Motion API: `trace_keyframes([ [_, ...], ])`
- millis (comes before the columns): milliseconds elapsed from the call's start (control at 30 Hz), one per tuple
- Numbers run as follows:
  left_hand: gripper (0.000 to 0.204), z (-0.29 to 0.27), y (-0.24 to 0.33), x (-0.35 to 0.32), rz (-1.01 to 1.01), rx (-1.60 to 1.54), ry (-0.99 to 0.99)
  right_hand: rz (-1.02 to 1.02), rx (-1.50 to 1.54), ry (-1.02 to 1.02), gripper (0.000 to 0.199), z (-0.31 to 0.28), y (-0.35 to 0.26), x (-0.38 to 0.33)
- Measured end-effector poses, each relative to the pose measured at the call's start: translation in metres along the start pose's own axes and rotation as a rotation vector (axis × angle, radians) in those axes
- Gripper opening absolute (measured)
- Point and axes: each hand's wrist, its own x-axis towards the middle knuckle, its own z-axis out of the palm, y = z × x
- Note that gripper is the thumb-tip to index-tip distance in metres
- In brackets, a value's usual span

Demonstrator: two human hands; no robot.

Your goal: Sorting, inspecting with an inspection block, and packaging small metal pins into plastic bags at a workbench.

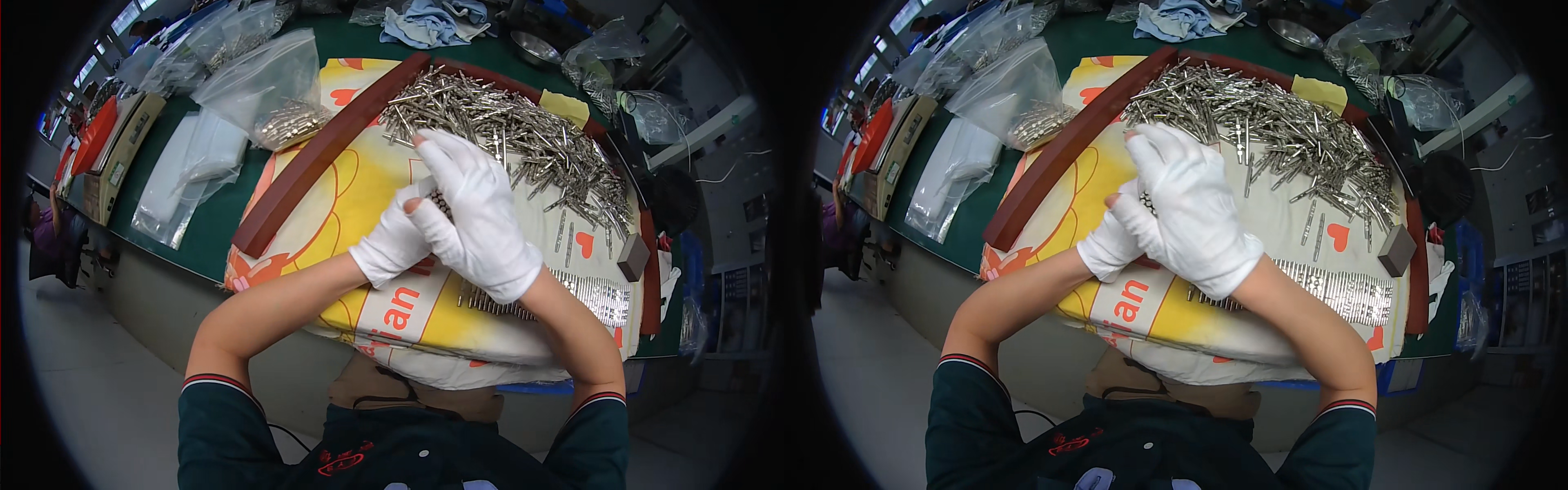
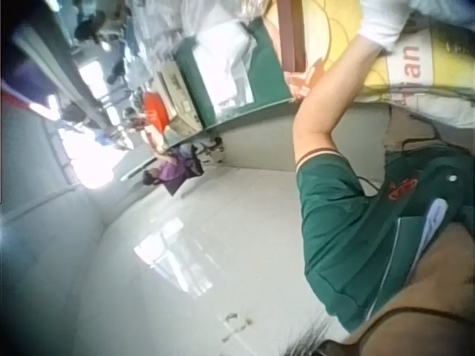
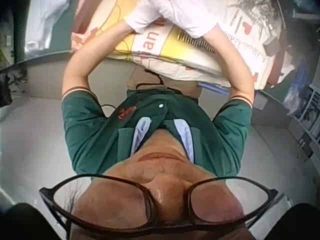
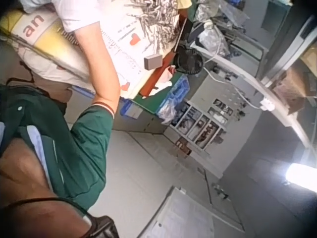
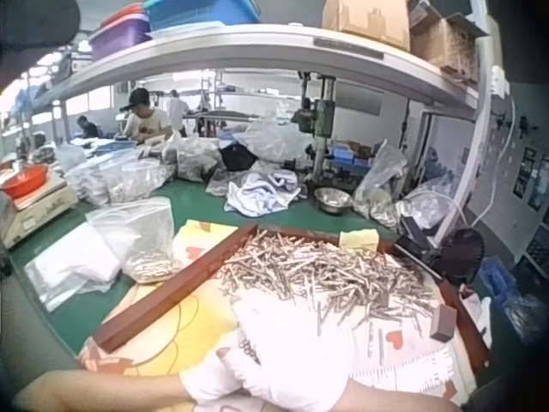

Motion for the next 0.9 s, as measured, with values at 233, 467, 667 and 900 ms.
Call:
trace_keyframes([
  [233, 0.052, 0.002, 0.016, -0.001, -0.328, -0.029, -0.082, -0.028, 0.008, -0.147, 0.034, 0.05, 0.04, 0.028],
  [467, 0.02, 0.003, 0.016, -0.002, -0.211, -0.027, -0.008, 0.127, -0.196, 0.126, 0.026, 0.006, 0.06, 0.021],
  [667, 0.018, -0.001, 0.023, 0.0, -0.342, -0.073, -0.088, 0.63, 0.58, 0.039, 0.016, -0.009, 0.034, -0.019],
  [900, 0.028, -0.001, 0.025, 0.004, -0.271, -0.096, -0.254, 0.677, 0.775, 0.082, 0.017, -0.01, 0.021, -0.02],
])
